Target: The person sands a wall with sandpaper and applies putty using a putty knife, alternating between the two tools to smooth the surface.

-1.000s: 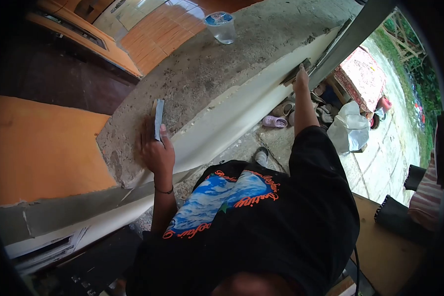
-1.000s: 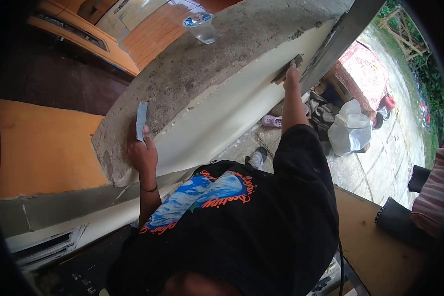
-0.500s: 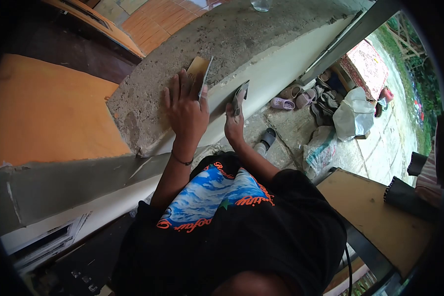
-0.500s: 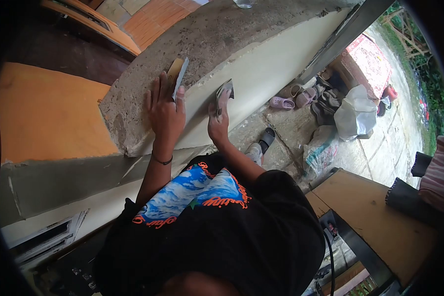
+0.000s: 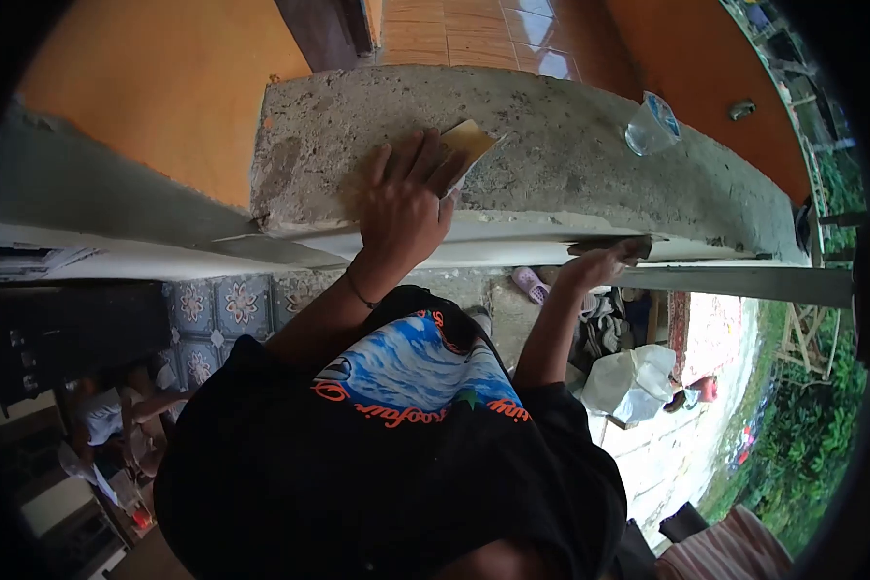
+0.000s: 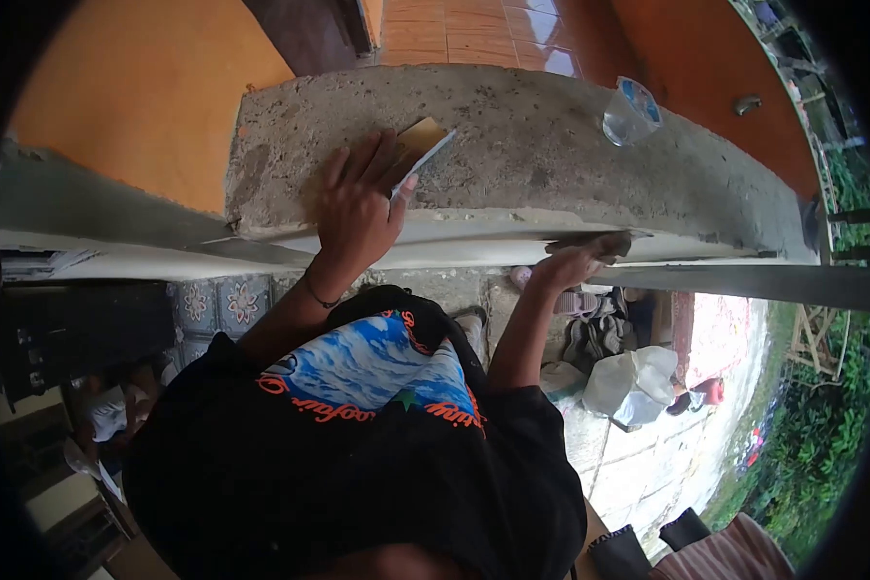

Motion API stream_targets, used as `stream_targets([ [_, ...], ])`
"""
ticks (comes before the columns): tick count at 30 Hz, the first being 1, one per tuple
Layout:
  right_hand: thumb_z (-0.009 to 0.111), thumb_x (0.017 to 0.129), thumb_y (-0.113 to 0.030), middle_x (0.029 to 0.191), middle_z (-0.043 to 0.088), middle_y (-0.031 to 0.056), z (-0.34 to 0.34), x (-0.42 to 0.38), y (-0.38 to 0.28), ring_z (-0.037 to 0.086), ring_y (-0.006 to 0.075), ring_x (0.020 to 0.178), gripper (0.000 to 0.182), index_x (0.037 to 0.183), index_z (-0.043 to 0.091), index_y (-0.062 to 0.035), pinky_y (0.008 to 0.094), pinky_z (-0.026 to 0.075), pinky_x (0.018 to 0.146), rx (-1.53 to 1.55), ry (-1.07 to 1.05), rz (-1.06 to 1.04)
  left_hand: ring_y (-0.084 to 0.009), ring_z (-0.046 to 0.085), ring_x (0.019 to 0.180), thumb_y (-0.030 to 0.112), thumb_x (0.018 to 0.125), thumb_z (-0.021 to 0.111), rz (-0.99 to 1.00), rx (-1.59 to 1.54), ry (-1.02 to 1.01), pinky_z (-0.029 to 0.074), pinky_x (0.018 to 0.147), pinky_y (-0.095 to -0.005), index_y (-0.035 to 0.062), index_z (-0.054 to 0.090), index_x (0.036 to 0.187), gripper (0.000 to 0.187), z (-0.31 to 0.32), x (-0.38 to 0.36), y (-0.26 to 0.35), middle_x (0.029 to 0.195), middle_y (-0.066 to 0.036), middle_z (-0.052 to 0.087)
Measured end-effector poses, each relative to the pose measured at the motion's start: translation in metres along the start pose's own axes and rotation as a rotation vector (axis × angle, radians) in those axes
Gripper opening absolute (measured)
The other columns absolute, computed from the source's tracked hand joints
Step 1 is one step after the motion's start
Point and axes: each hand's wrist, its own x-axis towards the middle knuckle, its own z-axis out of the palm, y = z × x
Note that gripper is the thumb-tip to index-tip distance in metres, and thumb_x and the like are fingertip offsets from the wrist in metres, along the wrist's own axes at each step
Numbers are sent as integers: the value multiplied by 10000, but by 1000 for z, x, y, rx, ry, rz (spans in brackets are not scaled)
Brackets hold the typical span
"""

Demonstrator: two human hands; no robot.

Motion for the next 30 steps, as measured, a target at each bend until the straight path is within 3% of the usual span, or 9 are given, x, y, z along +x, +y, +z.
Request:
stream_targets([
  [2,186,970,-309,1356,309,314,-19,52,13,368,399,1226,553,1322,325,94,398,287,1052,-237,24,14,-294,472,1175,256,897,472,6,-53,8,292,1008,-447,155,578,1185,323,4,-1,2,1258,-153,515],
  [4,279,965,-351,1343,351,285,-21,81,-42,424,355,1199,561,1334,322,69,386,357,1020,91,137,382,-293,474,1173,253,895,476,-30,-39,4,300,1004,-448,158,579,1185,322,6,-3,3,1257,-150,517],
  [5,302,958,-383,1331,368,271,-46,127,24,430,328,1199,586,1334,314,67,420,389,1001,113,85,333,-293,477,1172,250,894,481,-17,-41,4,309,1000,-449,161,580,1186,321,7,-3,2,1256,-147,518],
  [11,290,956,-391,1360,373,174,-115,232,129,398,382,1216,514,1337,348,-53,585,316,1000,477,-156,635,-288,487,1167,257,913,451,-10,11,7,327,995,-450,160,576,1191,320,9,-3,3,1257,-138,521],
  [12,304,951,-397,1358,379,170,-113,218,128,389,381,1223,508,1347,340,-80,624,278,997,485,-128,671,-288,487,1167,257,913,451,2,3,-1,327,995,-450,160,576,1191,320,11,-4,3,1257,-138,521],
  [16,408,935,-373,1348,372,180,-83,141,175,422,368,1188,542,1346,310,-33,547,329,1002,550,-130,704,-289,486,1169,256,915,446,43,28,11,316,1004,-453,172,565,1203,323,12,-3,-1,1257,-146,520],
  [20,455,912,-433,1303,439,165,-32,13,81,476,297,1133,609,1325,339,-1,399,412,937,332,-75,828,-300,448,1208,256,890,480,88,31,-6,303,1009,-460,181,554,1219,346,9,-5,-3,1270,-168,502],
  [24,416,951,-347,1342,399,175,-3,-73,32,481,252,1086,567,1366,288,16,367,389,930,305,-254,701,-310,428,1221,258,872,502,176,-10,-8,296,1008,-464,178,551,1221,361,6,-8,-16,1289,-178,480],
  [30,438,932,-157,1480,47,237,36,-180,-82,28,330,1382,579,1421,159,-21,391,73,1096,80,-414,-31,-301,391,1251,267,901,463,321,-166,-49,273,1025,-464,169,538,1233,354,-1,-6,-32,1317,-178,450],
])
